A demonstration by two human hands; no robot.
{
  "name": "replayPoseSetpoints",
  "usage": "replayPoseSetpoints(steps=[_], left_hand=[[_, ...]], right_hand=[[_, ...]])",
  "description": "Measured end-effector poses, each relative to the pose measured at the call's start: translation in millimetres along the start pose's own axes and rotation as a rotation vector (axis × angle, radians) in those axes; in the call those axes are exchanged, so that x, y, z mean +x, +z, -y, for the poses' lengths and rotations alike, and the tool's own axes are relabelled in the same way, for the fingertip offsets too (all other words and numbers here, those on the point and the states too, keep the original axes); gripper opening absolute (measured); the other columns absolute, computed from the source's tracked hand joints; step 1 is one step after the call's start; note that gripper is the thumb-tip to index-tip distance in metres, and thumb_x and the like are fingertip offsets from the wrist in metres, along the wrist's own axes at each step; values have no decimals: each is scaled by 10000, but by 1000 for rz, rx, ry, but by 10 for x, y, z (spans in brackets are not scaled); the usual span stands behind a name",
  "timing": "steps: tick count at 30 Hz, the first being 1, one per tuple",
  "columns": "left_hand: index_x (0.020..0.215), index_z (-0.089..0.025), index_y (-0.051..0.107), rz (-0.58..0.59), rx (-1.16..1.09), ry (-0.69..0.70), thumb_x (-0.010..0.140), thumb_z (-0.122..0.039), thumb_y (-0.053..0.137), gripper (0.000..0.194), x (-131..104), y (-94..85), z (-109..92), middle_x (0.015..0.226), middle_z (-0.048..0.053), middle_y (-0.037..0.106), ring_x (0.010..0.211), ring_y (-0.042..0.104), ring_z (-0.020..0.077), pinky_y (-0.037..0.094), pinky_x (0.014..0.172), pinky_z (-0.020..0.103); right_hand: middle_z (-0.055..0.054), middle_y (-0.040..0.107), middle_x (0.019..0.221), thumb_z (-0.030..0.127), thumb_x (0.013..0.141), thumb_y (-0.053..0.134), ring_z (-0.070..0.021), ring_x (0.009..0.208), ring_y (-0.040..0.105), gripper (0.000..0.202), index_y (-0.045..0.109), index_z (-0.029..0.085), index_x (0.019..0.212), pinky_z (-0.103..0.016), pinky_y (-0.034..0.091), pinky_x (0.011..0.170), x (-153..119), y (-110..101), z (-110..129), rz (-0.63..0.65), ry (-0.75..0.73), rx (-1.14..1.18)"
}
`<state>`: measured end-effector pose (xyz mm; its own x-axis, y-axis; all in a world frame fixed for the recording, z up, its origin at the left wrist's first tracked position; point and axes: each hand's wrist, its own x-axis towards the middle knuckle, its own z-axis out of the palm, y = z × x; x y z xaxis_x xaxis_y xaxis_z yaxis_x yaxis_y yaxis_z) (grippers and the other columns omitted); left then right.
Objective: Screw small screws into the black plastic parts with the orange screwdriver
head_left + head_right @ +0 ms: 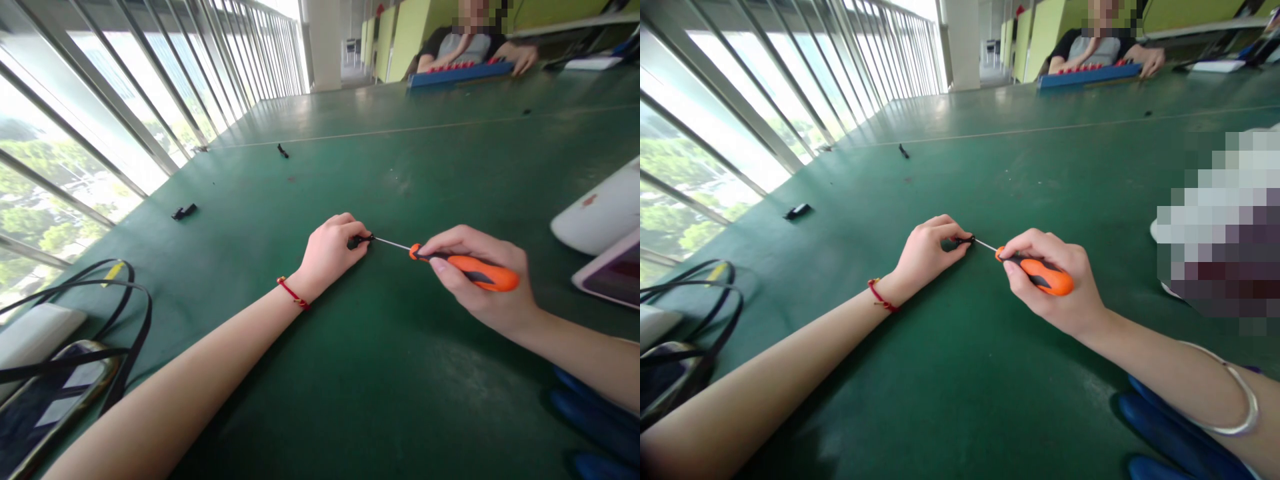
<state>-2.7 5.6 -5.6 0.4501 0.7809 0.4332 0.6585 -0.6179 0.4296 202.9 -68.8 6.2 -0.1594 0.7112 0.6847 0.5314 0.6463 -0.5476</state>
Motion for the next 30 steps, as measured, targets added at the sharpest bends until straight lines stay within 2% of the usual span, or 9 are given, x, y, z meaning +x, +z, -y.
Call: replayPoseSetpoints(steps=[6,10,13,15,17,20,23,28,30], left_hand=[[853,-179,713,8,6,4,804,-176,600,123,-4,-6,-1,914,35,680,816,628,144,512,743,265],[844,-178,704,11,3,2,799,-173,597,115,-4,-8,-10,902,32,678,808,628,142,510,732,259],[836,-182,700,16,3,12,801,-175,593,113,-3,-9,-17,894,31,672,808,627,141,509,732,257],[833,-182,697,17,11,17,801,-175,591,110,-4,-8,-20,890,30,667,806,625,141,506,725,255],[830,-182,691,13,26,18,800,-176,591,104,-5,-8,-23,884,29,665,803,622,141,503,719,256],[827,-180,684,13,42,23,799,-178,590,97,-6,-10,-26,872,29,660,799,620,144,501,719,259],[828,-181,683,15,41,27,796,-173,589,99,-6,-13,-27,877,29,658,801,617,143,501,725,258],[819,-177,679,15,31,24,789,-153,582,104,-4,-13,-27,898,32,658,811,616,142,506,729,252],[818,-179,679,11,30,21,790,-158,581,104,-5,-10,-26,900,33,659,813,618,142,508,725,249]], right_hand=[[-3,593,884,187,721,703,-129,736,609,385,579,249,1081,-308,525,711,28,39,-47,-219,3,95],[33,555,666,241,799,639,-100,528,525,173,600,259,967,-262,424,475,25,16,-18,-70,70,65],[4,591,707,252,819,615,-122,549,539,36,603,269,850,-300,439,510,6,3,11,-96,43,-32],[-36,614,877,231,787,639,-166,687,591,96,581,272,853,-370,503,685,-2,7,9,-166,0,-47],[-58,593,959,215,758,655,-197,765,604,201,564,285,924,-404,508,746,-1,10,1,-175,-9,4],[-10,542,739,234,768,649,-160,596,551,317,547,303,1060,-346,478,560,6,3,7,-100,21,76],[35,495,578,233,802,626,-115,465,473,187,583,284,977,-299,411,462,7,-6,32,-56,32,4],[-30,565,883,151,716,675,-141,682,590,377,584,254,1067,-316,507,621,16,12,16,-196,-97,38],[-35,545,907,154,707,668,-148,706,581,444,562,268,1123,-319,500,614,20,7,3,-182,-87,102]])
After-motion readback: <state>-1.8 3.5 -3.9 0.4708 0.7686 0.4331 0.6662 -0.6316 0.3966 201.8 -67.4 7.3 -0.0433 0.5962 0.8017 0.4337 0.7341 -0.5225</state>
